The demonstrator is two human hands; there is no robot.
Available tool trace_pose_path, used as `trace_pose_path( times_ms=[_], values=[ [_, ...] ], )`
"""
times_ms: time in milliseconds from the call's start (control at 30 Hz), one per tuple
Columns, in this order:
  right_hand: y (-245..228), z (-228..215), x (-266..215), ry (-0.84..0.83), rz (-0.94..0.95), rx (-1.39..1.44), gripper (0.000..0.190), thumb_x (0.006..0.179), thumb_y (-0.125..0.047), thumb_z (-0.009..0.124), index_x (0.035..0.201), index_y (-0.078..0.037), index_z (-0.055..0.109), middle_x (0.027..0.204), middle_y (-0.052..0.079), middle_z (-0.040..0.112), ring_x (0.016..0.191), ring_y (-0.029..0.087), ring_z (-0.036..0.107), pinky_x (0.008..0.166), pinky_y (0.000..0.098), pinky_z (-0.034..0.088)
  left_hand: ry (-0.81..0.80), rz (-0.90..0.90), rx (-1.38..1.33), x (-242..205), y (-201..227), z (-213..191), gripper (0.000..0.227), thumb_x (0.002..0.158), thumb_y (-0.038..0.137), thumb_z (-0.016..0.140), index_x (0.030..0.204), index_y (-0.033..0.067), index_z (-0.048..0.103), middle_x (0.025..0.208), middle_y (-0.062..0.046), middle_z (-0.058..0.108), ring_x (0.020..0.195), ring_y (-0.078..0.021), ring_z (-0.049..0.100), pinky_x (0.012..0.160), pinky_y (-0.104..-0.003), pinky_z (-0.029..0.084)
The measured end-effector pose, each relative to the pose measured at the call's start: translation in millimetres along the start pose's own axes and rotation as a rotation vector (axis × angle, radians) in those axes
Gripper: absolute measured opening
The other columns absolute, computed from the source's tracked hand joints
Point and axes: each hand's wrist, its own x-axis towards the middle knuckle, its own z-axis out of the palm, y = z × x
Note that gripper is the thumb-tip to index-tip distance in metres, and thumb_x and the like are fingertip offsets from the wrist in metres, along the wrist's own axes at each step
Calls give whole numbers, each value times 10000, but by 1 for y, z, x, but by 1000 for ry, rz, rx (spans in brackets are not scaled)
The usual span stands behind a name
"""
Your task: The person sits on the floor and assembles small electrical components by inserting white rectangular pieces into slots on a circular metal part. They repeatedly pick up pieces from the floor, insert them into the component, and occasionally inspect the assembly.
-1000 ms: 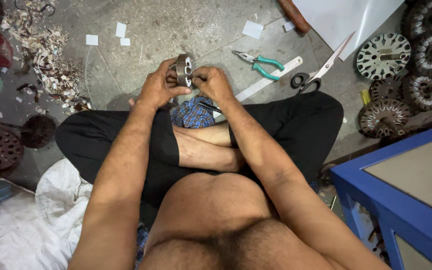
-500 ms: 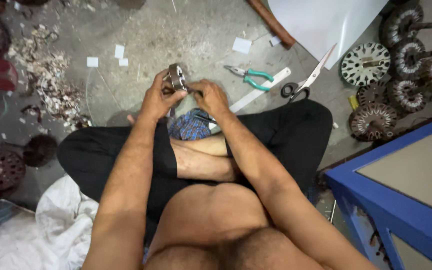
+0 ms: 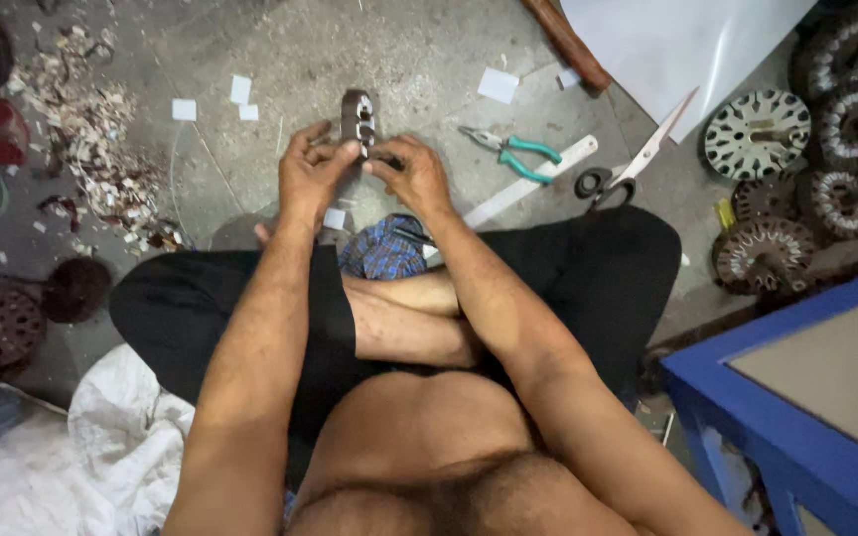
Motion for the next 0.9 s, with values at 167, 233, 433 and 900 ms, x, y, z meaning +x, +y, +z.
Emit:
trace_pose_path(
  times_ms=[167, 233, 433, 900],
  values=[
    [5, 4, 3, 41, -55, 35, 200, 847, -174, 849, 1010, -81, 778, 906, 21, 683, 661, 114, 666, 505, 264, 544, 11, 36, 77, 1, -1, -1, 604, 877, 177, 859, 1372, -28, 580, 902, -51, 745, 826, -96, 689, 745, -238, 554],
    [8, 2, 7, 53, -152, -15, 186, 861, -176, 849, 1000, -77, 775, 888, 23, 692, 683, 121, 667, 562, 278, 537, -10, 48, 73, 7, 0, 0, 596, 861, 168, 873, 1348, -35, 596, 897, -44, 751, 823, -91, 693, 758, -234, 562],
    [16, 3, 13, 90, -311, -176, 198, 845, -182, 852, 982, -68, 765, 869, 46, 694, 727, 163, 647, 649, 317, 517, -68, 62, 142, 12, 3, -5, 549, 895, 155, 856, 1363, -22, 629, 876, -26, 726, 803, -70, 646, 732, -222, 521],
    [38, 2, 6, -82, 26, 215, 171, 881, -129, 832, 962, -21, 728, 804, 6, 675, 644, 91, 660, 548, 255, 552, -119, 51, 205, 2, 2, -5, 568, 865, 177, 863, 1356, 0, 640, 881, -24, 773, 788, -51, 676, 721, -220, 543]
  ],
)
